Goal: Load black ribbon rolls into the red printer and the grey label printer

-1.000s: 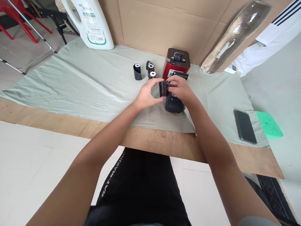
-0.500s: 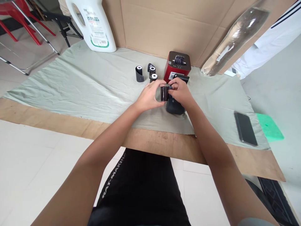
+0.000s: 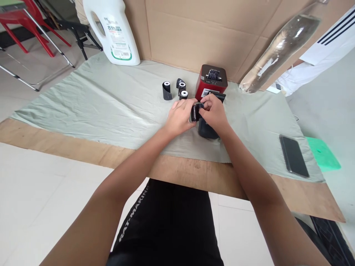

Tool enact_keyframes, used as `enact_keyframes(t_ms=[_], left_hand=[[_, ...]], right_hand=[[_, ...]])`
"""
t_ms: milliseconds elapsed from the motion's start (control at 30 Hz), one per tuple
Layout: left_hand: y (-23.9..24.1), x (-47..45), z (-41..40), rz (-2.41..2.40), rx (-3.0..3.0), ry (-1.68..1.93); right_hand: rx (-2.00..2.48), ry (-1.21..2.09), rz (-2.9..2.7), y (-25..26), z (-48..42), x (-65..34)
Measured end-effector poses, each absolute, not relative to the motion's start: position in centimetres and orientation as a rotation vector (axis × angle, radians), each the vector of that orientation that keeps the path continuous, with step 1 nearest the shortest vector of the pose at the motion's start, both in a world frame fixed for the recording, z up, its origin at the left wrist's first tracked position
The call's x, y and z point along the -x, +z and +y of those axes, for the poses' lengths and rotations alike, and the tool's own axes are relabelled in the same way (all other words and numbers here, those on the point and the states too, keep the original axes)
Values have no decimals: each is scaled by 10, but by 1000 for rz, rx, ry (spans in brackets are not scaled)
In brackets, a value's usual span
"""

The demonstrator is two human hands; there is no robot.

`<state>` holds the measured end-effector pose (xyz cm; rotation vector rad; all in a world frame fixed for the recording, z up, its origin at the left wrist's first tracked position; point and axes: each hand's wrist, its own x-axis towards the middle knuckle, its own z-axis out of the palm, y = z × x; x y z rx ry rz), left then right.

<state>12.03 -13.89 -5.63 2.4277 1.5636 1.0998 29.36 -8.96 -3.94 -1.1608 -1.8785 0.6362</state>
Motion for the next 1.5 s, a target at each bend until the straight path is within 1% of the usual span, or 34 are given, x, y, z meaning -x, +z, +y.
enact_keyframes(t_ms=[167, 500, 633, 900, 1167, 1500], left_hand=[[-57, -120, -138, 1643, -2405, 1146], [-52, -118, -141, 1538, -2435, 1117], [-55, -120, -140, 1564, -2422, 1071], [-58, -116, -139, 1677, -2393, 1126], [-65, -121, -139, 1712, -2448, 1206], [-73, -123, -133, 1708, -2447, 1279]], right_hand=[[1247, 515, -1815, -36, -99, -286], [1278, 586, -1743, -31, -89, -293], [1247, 599, -1777, -27, -96, -288], [1182, 442, -1835, -36, -125, -266], [1140, 76, -2001, -54, -131, -259], [1056, 10, -1910, -55, -126, -262]])
